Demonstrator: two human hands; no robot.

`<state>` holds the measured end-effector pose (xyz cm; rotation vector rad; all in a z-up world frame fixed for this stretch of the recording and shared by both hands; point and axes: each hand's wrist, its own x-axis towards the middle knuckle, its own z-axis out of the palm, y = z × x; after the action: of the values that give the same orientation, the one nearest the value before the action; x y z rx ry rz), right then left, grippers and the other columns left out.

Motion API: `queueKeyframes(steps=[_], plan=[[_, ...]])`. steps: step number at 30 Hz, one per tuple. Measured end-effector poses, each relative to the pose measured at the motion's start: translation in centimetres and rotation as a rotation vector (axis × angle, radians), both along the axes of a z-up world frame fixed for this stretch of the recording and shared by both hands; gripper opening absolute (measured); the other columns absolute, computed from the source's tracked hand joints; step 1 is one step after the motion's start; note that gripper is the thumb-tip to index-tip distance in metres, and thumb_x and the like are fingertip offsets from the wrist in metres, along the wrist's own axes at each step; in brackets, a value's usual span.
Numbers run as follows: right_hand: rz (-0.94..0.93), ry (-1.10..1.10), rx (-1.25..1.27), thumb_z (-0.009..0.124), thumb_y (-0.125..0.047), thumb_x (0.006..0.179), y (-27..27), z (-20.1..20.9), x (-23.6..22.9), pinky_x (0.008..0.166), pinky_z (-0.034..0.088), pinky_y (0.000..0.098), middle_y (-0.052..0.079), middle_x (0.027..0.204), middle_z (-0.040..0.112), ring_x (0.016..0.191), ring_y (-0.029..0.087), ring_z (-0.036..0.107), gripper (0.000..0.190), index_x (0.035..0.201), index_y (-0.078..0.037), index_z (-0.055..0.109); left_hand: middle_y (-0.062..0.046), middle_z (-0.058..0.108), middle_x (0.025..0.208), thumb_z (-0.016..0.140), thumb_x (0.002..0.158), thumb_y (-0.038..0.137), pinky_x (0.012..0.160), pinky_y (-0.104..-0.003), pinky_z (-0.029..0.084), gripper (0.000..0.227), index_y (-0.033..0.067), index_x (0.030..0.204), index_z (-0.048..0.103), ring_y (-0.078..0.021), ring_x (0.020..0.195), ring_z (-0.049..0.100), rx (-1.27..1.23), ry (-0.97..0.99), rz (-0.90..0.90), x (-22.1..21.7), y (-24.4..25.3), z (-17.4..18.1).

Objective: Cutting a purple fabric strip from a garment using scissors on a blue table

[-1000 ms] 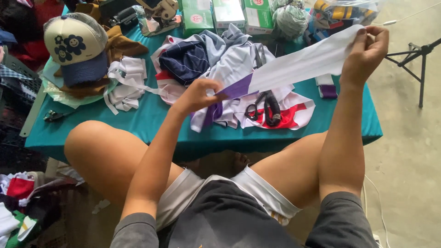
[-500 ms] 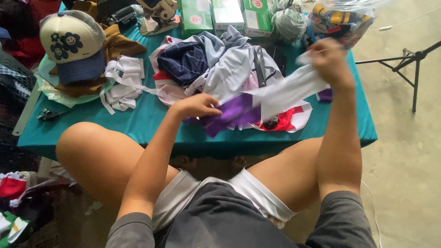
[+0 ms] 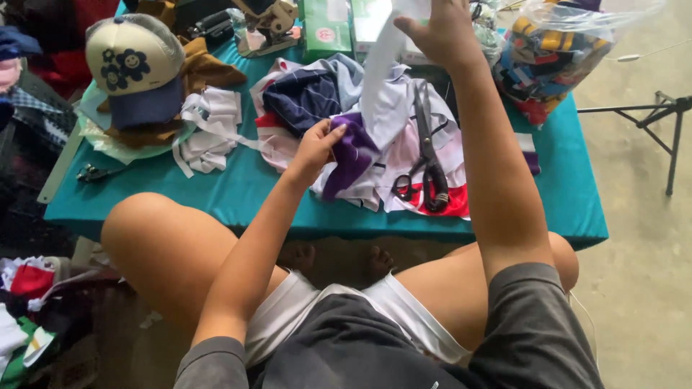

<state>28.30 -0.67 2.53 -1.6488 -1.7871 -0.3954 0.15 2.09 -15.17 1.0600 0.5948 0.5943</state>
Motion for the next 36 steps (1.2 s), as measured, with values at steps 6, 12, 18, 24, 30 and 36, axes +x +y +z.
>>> queueKeyframes(steps=[6, 12, 18, 24, 30, 36], plan=[[0.061, 0.207, -0.342, 0.081, -0.023, 0.090, -8.2, -5.4, -6.7, 0.097, 0.046, 0.0567, 0.028, 0.121, 0.064, 0.114, 0.049, 0.061, 0.052, 0.133, -0.001, 0.062, -0.008, 0.075, 0.106, 0.082, 0.091, 0.029, 0.078, -0.042, 0.065, 0.037, 0.0164, 0.122, 0.068, -0.0227, 0.093, 0.075, -0.181, 0.162, 0.109, 0.2, 0.1, -4.5], [0.030, 0.917, -0.844, 0.069, -0.043, 0.097, -15.1, -12.4, -11.8, 0.064, 0.061, 0.0440, 0.031, 0.108, 0.073, 0.094, 0.036, 0.075, 0.060, 0.132, 0.005, 0.061, -0.006, 0.073, 0.089, 0.085, 0.086, 0.025, 0.069, -0.039, 0.064, 0.035, 0.0108, 0.114, 0.070, -0.0219, 0.078, 0.075, -0.347, 0.076, -0.042, 0.6, -3.8, 1.3], [0.112, 1.569, -0.599, 0.076, -0.016, 0.087, -15.3, -12.3, -13.1, 0.079, 0.063, 0.0437, 0.018, 0.099, 0.076, 0.095, 0.030, 0.075, 0.029, 0.111, -0.001, 0.072, -0.002, 0.070, 0.091, 0.089, 0.083, 0.014, 0.079, -0.031, 0.058, 0.030, 0.0089, 0.107, 0.072, -0.0133, 0.084, 0.067, 0.020, -0.149, -0.064, 0.0, -5.5, 3.9], [0.021, 1.519, -0.453, 0.074, -0.010, 0.085, -16.1, -12.9, -12.9, 0.085, 0.062, 0.0434, 0.014, 0.088, 0.073, 0.089, 0.026, 0.075, 0.014, 0.095, -0.001, 0.074, 0.002, 0.061, 0.083, 0.073, 0.099, 0.026, 0.066, -0.024, 0.060, 0.017, 0.0107, 0.106, 0.069, -0.0095, 0.076, 0.069, -0.067, -0.095, 0.250, 0.8, -4.3, 0.1], [0.001, 1.570, -0.317, 0.078, -0.020, 0.089, -14.7, -14.4, -13.4, 0.073, 0.063, 0.0385, 0.005, 0.076, 0.068, 0.072, 0.017, 0.071, 0.016, 0.090, -0.004, 0.075, 0.003, 0.070, 0.087, 0.082, 0.088, 0.047, 0.075, -0.032, 0.060, 0.034, 0.0192, 0.100, 0.068, -0.0132, 0.082, 0.068, -0.195, -0.008, -0.039, 0.0, -7.2, -0.7], [-0.135, 1.495, -0.226, 0.080, -0.027, 0.093, -15.8, -13.4, -14.2, 0.055, 0.055, 0.0286, 0.002, 0.070, 0.062, 0.061, 0.011, 0.063, 0.024, 0.100, -0.007, 0.070, -0.005, 0.074, 0.085, 0.085, 0.088, 0.023, 0.067, -0.035, 0.065, 0.025, 0.0083, 0.103, 0.072, -0.0175, 0.075, 0.075, -0.161, -0.067, -0.018, 0.2, -7.8, 1.6]])
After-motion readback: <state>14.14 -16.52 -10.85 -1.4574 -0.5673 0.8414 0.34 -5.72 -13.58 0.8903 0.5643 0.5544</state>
